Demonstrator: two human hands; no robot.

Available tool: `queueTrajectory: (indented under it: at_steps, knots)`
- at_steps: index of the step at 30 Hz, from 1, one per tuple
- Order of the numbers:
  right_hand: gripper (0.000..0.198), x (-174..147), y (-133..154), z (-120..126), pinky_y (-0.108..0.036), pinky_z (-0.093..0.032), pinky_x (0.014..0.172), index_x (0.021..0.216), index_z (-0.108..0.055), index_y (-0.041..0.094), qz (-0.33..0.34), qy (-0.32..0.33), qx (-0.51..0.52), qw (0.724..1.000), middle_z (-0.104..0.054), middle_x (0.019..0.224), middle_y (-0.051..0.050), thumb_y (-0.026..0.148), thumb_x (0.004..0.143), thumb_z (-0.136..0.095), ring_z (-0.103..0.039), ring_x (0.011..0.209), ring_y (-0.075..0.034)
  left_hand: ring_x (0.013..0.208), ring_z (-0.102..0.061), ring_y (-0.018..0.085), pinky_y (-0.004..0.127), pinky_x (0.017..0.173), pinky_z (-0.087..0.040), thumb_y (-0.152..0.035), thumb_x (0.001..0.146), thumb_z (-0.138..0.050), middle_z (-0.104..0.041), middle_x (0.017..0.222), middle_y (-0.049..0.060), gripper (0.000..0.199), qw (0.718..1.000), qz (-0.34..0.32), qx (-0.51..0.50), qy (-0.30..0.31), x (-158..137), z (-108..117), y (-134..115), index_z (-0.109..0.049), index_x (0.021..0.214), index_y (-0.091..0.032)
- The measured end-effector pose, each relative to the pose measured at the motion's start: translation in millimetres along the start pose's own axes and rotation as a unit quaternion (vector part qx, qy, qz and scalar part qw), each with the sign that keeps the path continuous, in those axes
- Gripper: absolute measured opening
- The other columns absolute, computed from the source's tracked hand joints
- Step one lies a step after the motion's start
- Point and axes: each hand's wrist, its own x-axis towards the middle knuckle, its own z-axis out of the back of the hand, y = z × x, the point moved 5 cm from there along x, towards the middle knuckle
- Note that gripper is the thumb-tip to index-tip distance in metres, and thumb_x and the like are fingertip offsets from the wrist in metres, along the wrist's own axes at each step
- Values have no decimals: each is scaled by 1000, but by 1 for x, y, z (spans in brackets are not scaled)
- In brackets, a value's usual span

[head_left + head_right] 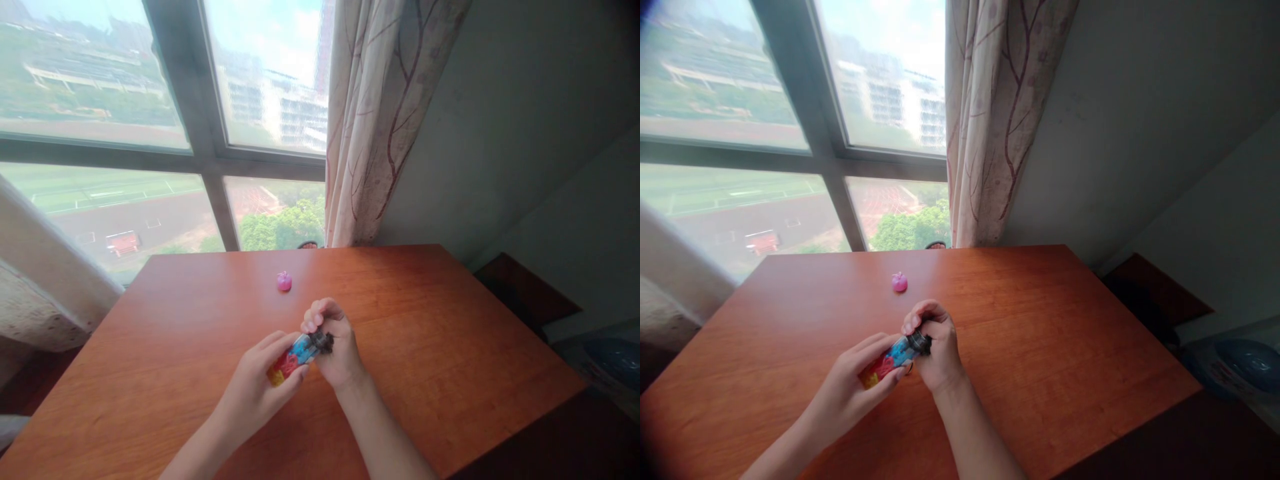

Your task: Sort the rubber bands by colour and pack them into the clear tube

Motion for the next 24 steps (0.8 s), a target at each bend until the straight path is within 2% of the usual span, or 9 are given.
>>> queueTrajectory:
  at_steps: [8,13,16,19,24]
  knots:
    - [14,-1,5,-2,-22,-39,58,62,-63,19,9,-6,-20,1000,-51,56,4,7,62,-56,-47,55,-10,76,-59,17,26,71,-47,-26,87,-55,-63,84,4,16,1000,9,13,14,2,-3,2,-66,96,-17]
    - [5,-1,3,1,-22,-40,57,69,-66,19,-4,-43,3,999,-54,60,3,19,71,-61,-49,56,-10,79,-61,18,27,73,-48,-26,88,-56,-66,88,4,24,1000,11,-4,14,3,-4,2,-67,108,-18]
    - [12,1,3,5,-21,-39,53,78,-67,19,-17,-75,13,997,-55,61,4,31,78,-63,-48,54,-9,80,-61,18,27,74,-49,-27,88,-56,-68,89,5,28,1000,9,-12,19,2,-3,2,-67,113,-19]
    - [21,4,6,11,-19,-37,50,78,-66,19,-13,-109,21,994,-53,59,5,39,82,-64,-46,50,-8,81,-63,19,27,76,-50,-26,87,-57,-69,91,5,32,999,10,-21,33,2,-3,2,-67,116,-20]
    - [19,8,12,21,-16,-35,45,75,-62,19,-13,-141,59,988,-49,58,7,37,81,-66,-42,48,-5,86,-65,19,27,80,-50,-24,87,-57,-70,97,5,34,998,16,-28,53,1,-3,2,-66,119,-22]
